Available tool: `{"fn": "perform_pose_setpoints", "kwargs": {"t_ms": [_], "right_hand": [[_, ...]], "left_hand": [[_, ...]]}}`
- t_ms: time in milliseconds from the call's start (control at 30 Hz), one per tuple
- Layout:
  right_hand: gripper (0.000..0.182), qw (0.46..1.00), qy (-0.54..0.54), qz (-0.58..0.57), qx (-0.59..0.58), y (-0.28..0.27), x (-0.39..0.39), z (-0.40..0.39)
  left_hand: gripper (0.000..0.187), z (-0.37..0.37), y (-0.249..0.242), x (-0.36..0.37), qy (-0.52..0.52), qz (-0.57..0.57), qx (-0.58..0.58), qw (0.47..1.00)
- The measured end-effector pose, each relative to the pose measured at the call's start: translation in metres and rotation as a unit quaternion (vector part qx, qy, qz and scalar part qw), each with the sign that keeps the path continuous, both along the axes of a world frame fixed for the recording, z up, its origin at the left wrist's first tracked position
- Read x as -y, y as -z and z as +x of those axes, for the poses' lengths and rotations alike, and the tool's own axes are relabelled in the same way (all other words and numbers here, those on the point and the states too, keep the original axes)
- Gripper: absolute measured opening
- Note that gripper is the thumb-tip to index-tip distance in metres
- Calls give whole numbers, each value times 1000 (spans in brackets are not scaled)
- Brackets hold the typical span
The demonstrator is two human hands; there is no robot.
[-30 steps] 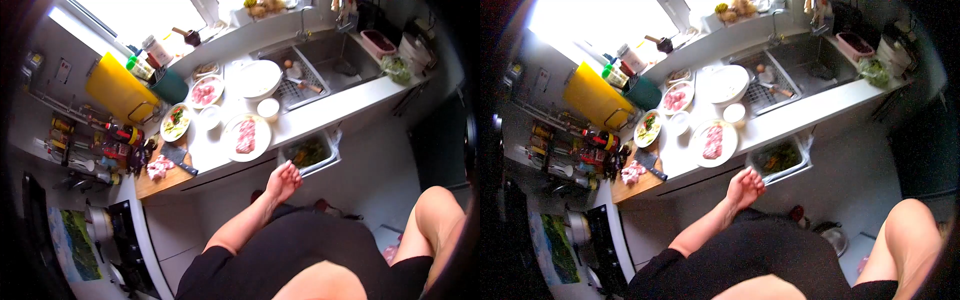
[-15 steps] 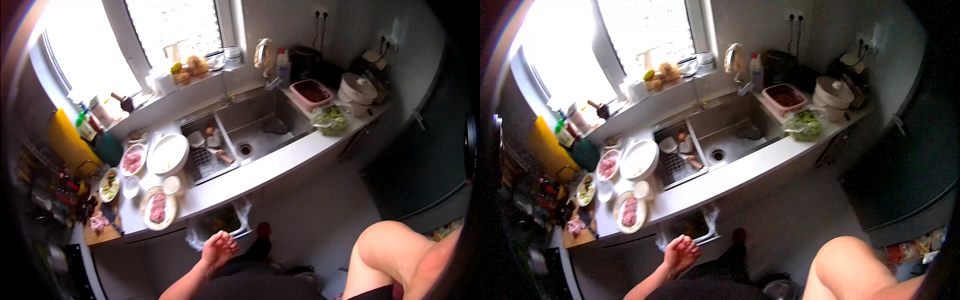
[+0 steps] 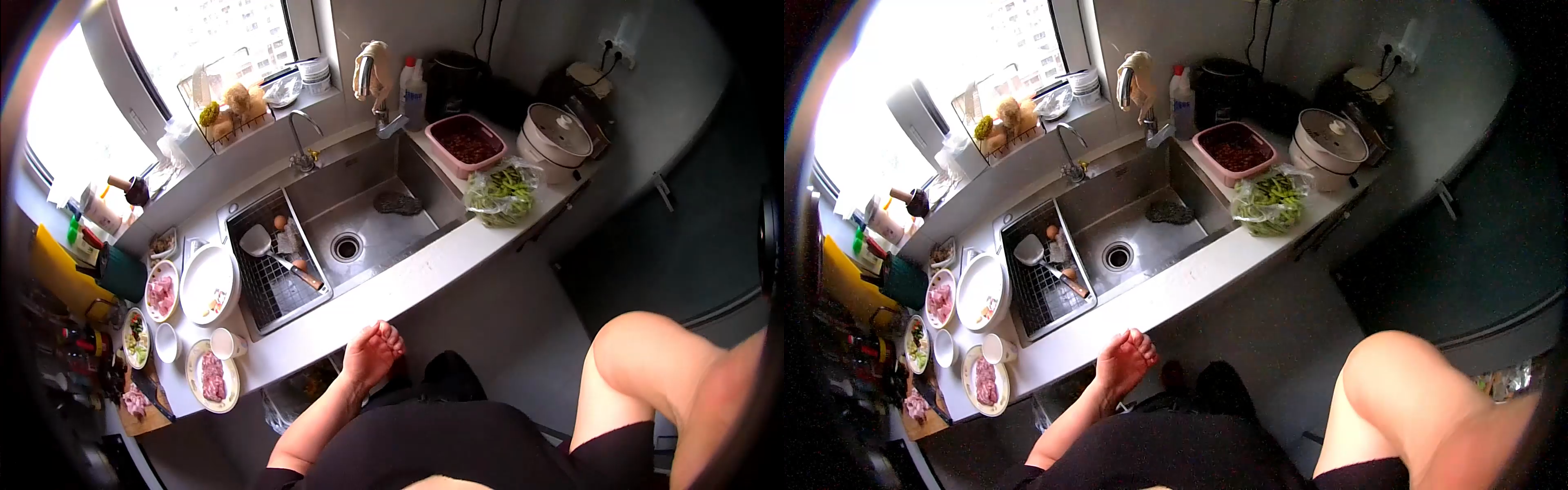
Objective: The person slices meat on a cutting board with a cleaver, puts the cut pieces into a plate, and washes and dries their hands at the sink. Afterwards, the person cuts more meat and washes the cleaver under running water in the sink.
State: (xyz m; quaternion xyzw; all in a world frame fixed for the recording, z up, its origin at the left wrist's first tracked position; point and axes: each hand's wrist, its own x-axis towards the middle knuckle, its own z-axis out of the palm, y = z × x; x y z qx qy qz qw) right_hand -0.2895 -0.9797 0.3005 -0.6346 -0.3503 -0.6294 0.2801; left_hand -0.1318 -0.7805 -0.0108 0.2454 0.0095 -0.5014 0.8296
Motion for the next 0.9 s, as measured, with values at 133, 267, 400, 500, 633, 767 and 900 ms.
{"fn": "perform_pose_setpoints", "kwargs": {"t_ms": [133,267,400,500,633,767,900], "right_hand": [[11,995,-41,94,-3,13,36,55],[10,941,-55,256,-215,57,86,138],[21,791,-31,11,-610,177,151,272],[34,630,34,-161,-759,285,172,341],[43,766,146,-106,-617,352,174,413],[46,871,264,-113,-400,324,182,476],[33,816,308,-149,-465,323,213,519]], "left_hand": [[26,27,9,16,-53,0,-5,999],[28,56,22,31,-183,28,-56,981],[28,85,38,54,-296,35,-119,947],[37,103,31,87,-363,6,-105,926],[45,128,22,115,-416,-36,-112,902],[47,154,26,126,-408,-75,-116,903],[42,194,50,133,-390,-43,-138,909]]}}
